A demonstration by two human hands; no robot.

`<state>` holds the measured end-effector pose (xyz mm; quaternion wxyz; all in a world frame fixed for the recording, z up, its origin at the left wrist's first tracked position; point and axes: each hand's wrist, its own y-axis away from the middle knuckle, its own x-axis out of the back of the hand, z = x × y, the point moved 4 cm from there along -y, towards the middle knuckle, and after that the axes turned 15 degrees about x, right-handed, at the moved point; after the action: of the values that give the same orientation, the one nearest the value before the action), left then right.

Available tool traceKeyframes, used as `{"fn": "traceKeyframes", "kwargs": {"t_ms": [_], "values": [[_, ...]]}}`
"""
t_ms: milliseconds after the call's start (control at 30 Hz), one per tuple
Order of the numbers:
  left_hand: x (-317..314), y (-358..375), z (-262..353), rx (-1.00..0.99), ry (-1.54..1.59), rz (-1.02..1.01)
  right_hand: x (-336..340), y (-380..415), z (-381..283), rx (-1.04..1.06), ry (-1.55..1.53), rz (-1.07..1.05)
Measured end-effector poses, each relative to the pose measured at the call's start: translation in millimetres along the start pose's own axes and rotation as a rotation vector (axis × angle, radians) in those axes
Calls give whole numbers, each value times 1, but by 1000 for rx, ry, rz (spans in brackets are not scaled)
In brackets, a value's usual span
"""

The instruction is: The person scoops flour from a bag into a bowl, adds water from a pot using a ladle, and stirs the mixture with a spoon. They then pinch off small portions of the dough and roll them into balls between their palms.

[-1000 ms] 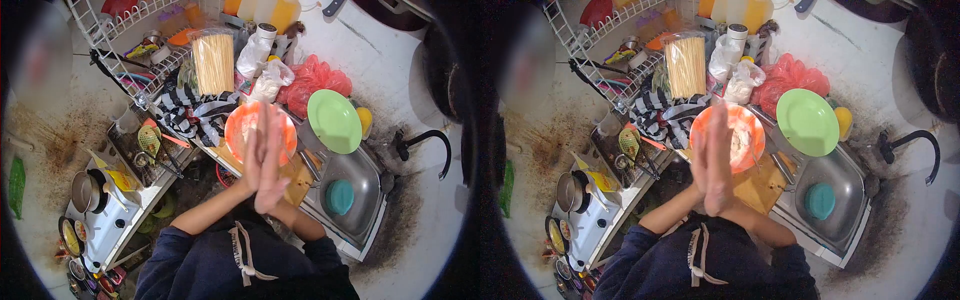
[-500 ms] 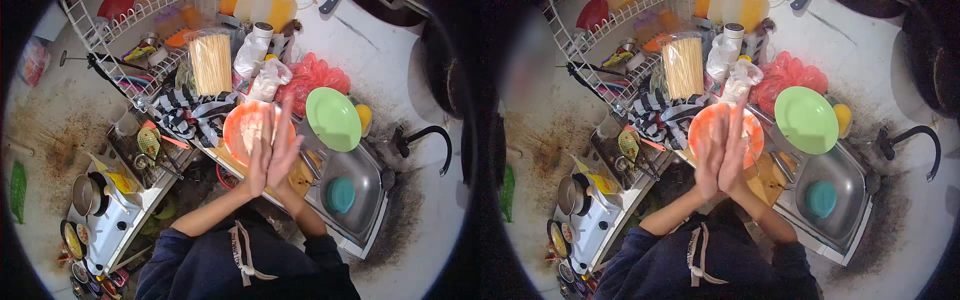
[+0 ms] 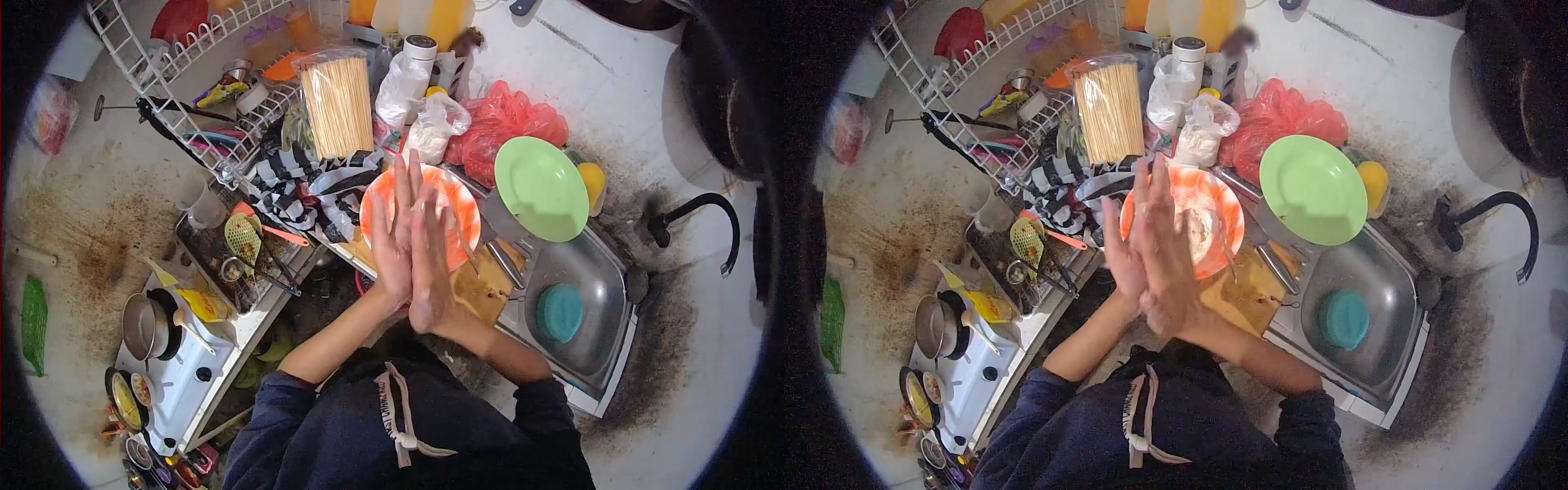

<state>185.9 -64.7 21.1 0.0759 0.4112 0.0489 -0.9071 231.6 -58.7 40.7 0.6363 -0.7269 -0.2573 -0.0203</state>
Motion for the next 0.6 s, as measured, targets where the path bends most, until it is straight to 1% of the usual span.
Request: {"fn": "traceKeyframes", "kwargs": {"t_ms": [67, 100, 133, 200, 233, 267, 333, 367, 400, 467, 533, 600], "values": [[-9, 4, 0, -46, 134, -78, 4, 20, 22, -425, 62, -115], [-6, 7, -11, -4, -19, -83, 6, 15, 18, -425, 63, -115], [-2, 8, -15, -4, -20, -85, 10, 3, 10, -397, 79, -71], [-3, 9, -20, 159, -71, -188, 15, -14, -3, -340, 106, 17], [-5, 8, -16, 163, -72, -188, 8, -7, -10, -233, 31, -36], [-5, 7, -9, 117, 53, -167, 1, 4, -15, -128, -42, -90], [-9, 4, 8, 15, 303, -122, 1, 18, -6, -226, 116, -183], [-12, 4, 4, -51, 186, -224, 1, 22, -4, -225, 115, -183], [-13, 9, -2, -50, 187, -223, 3, 18, -4, -243, 80, -123], [-11, 16, -19, 117, -95, -79, 8, 4, -2, -269, 11, -4], [0, 6, -22, 127, -117, -71, 12, -3, -1, -299, -57, 120], [9, -4, -10, -10, -50, -152, 2, 0, -22, -172, -246, -18]]}}
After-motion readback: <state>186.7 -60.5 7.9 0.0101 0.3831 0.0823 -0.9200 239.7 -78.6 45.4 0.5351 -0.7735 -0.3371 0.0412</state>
